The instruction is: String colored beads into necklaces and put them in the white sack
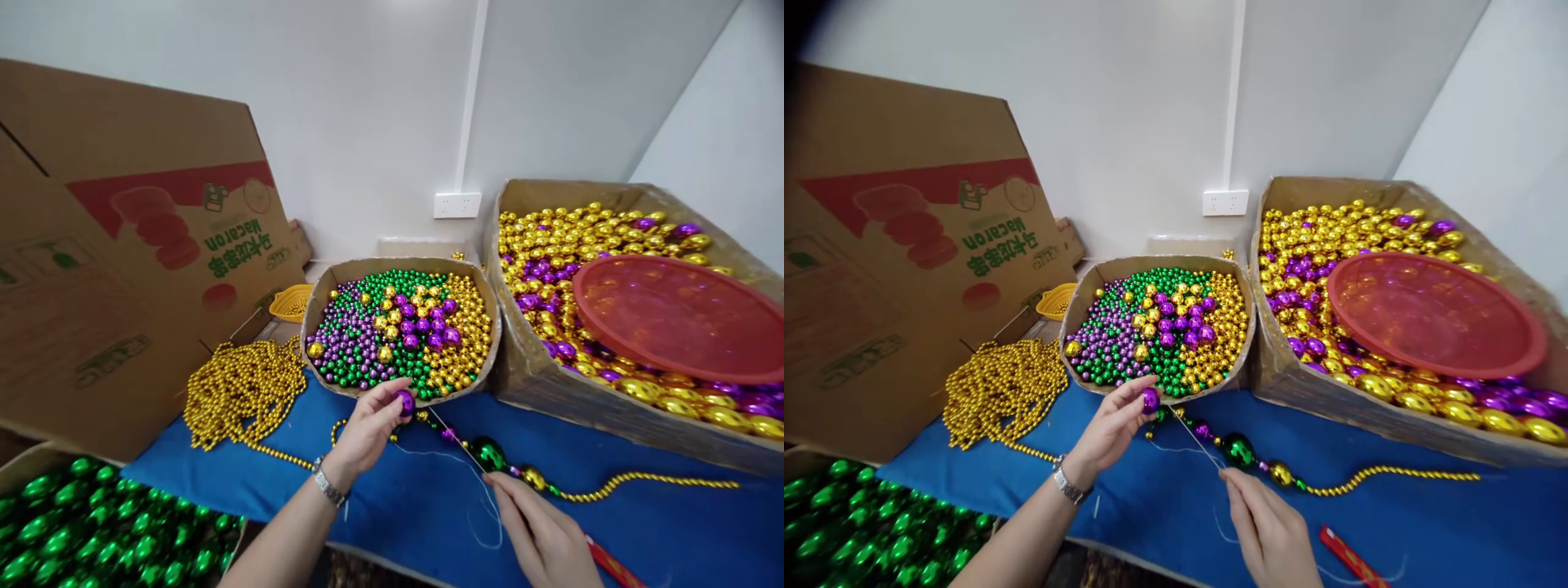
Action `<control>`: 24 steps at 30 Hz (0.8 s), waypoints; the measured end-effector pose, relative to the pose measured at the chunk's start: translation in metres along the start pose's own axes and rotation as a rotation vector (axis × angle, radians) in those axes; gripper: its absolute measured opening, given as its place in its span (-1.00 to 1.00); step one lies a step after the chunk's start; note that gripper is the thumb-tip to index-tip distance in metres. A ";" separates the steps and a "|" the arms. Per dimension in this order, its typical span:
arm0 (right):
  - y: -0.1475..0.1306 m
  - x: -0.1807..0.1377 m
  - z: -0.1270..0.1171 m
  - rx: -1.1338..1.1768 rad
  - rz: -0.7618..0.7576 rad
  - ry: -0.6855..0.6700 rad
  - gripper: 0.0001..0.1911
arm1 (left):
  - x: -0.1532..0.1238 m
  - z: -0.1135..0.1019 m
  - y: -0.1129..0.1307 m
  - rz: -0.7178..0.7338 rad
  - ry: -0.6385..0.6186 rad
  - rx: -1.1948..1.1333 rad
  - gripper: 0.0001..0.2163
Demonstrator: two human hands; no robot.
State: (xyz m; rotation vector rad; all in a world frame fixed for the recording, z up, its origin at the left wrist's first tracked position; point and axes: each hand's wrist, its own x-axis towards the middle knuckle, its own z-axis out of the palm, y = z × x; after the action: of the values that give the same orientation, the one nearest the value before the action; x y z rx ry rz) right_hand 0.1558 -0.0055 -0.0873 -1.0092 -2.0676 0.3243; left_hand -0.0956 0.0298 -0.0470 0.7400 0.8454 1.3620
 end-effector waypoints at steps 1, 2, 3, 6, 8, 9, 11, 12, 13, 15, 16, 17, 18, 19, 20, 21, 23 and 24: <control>-0.001 0.000 -0.001 0.004 -0.001 -0.006 -0.79 | -0.003 -0.003 0.002 -0.006 -0.006 0.010 -0.71; -0.004 -0.001 -0.002 0.015 -0.006 -0.009 -0.79 | -0.006 -0.006 0.003 -0.017 -0.009 0.009 -0.72; -0.008 -0.002 -0.002 0.030 -0.011 -0.023 -0.78 | -0.009 -0.009 0.004 -0.030 -0.007 0.001 -0.73; -0.024 -0.006 -0.001 0.091 -0.018 -0.123 -0.75 | -0.020 -0.020 0.003 -0.053 0.020 -0.006 -0.74; -0.034 -0.009 0.003 0.126 -0.016 -0.202 -0.72 | -0.026 -0.025 -0.002 -0.068 0.039 0.008 -0.74; -0.038 -0.011 0.005 0.136 -0.015 -0.225 -0.71 | -0.028 -0.027 -0.005 -0.083 0.045 0.012 -0.72; -0.040 -0.014 0.008 0.135 -0.006 -0.213 -0.71 | -0.032 -0.027 -0.013 -0.117 0.047 0.003 -0.70; -0.039 -0.015 0.009 0.125 0.002 -0.186 -0.72 | -0.033 -0.026 -0.017 -0.133 0.045 -0.008 -0.70; -0.037 -0.017 0.009 0.111 0.013 -0.155 -0.73 | -0.034 -0.024 -0.020 -0.148 0.043 -0.021 -0.70; -0.030 -0.018 0.008 0.081 0.023 -0.103 -0.75 | -0.035 -0.019 -0.025 -0.172 0.036 -0.036 -0.71; -0.026 -0.018 0.007 0.069 0.019 -0.092 -0.76 | -0.035 -0.016 -0.027 -0.182 0.032 -0.038 -0.72; -0.023 -0.018 0.007 0.059 0.011 -0.092 -0.77 | -0.035 -0.014 -0.028 -0.189 0.029 -0.041 -0.72; -0.021 -0.018 0.006 0.051 0.000 -0.092 -0.77 | -0.034 -0.012 -0.028 -0.193 0.031 -0.050 -0.73; -0.019 -0.019 0.006 0.043 -0.009 -0.094 -0.77 | -0.034 -0.011 -0.028 -0.196 0.042 -0.066 -0.73; -0.018 -0.020 0.006 0.035 -0.020 -0.094 -0.77 | -0.033 -0.009 -0.028 -0.198 0.060 -0.092 -0.75; -0.017 -0.020 0.007 0.027 -0.031 -0.093 -0.77 | -0.033 -0.008 -0.027 -0.199 0.085 -0.123 -0.76; -0.017 -0.022 0.009 0.009 -0.057 -0.098 -0.77 | -0.032 -0.004 -0.028 -0.193 0.134 -0.194 -0.75; -0.017 -0.023 0.011 0.001 -0.072 -0.104 -0.77 | -0.032 -0.002 -0.028 -0.189 0.153 -0.229 -0.74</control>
State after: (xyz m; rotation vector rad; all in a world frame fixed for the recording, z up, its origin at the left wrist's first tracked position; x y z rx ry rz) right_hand 0.1468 -0.0331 -0.0980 -0.9326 -2.1911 0.3466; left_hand -0.0834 -0.0040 -0.0697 0.3733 0.8397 1.3292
